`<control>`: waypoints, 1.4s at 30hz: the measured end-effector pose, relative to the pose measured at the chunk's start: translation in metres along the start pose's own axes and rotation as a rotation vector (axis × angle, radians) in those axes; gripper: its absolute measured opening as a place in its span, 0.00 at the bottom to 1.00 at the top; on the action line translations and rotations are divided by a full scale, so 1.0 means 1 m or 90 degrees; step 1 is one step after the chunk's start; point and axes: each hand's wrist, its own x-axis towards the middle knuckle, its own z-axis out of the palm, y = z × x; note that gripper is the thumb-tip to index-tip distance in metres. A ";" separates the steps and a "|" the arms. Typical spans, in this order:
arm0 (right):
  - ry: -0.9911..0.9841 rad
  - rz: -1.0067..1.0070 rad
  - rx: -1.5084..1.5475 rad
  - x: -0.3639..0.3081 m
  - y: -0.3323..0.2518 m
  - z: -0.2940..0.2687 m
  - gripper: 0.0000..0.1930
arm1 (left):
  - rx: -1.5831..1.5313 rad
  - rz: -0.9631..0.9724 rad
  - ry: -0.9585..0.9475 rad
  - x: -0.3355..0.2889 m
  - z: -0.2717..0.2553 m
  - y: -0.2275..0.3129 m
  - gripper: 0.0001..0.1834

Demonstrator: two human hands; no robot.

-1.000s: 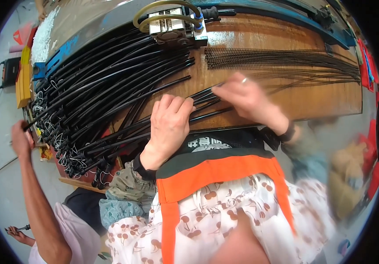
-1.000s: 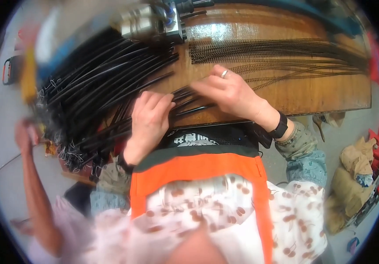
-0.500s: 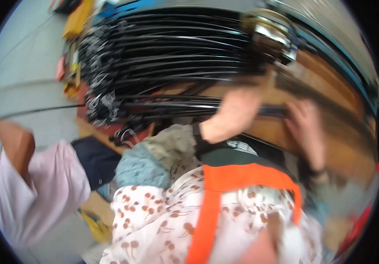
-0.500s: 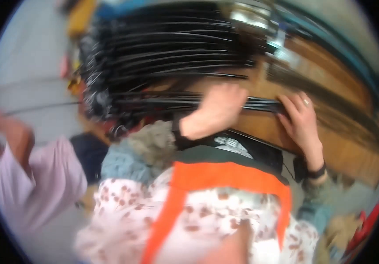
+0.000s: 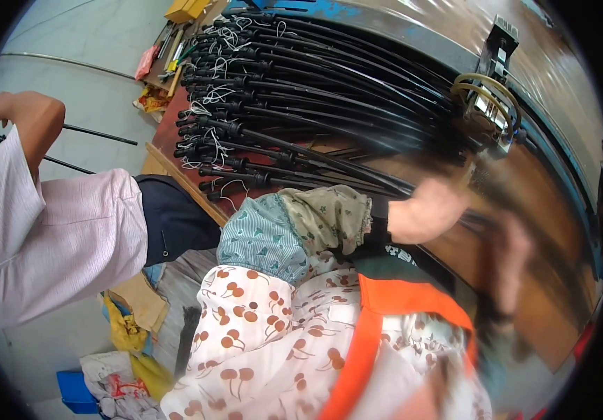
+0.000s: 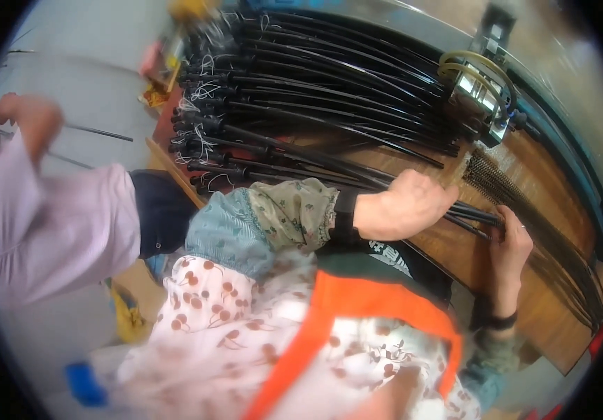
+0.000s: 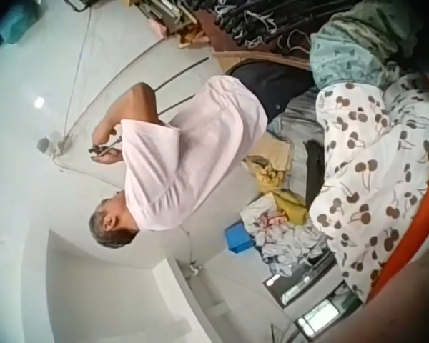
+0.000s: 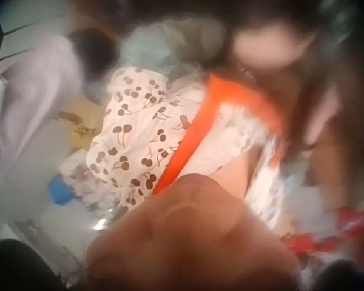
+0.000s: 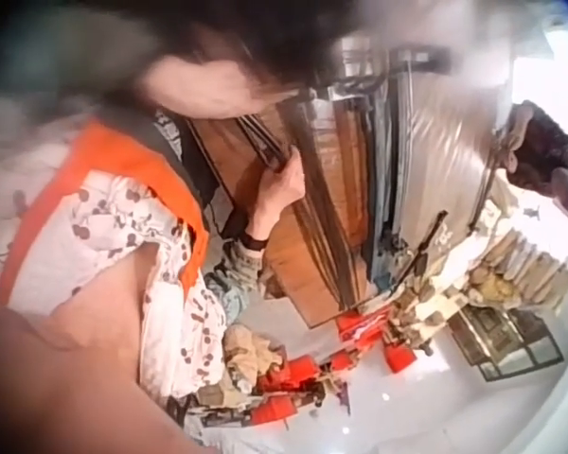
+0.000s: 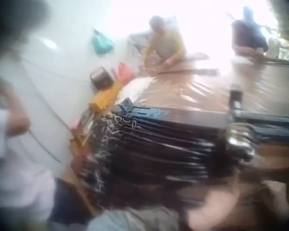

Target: The person picks up a spring and a rod, slides the spring onto the rod, and places the rod into a machine. The person then removes the rod and places it onto a pile of other rods.

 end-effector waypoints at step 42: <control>0.184 0.189 -0.169 -0.024 0.151 -0.152 0.33 | 0.372 0.351 -0.098 0.255 -0.084 0.021 0.05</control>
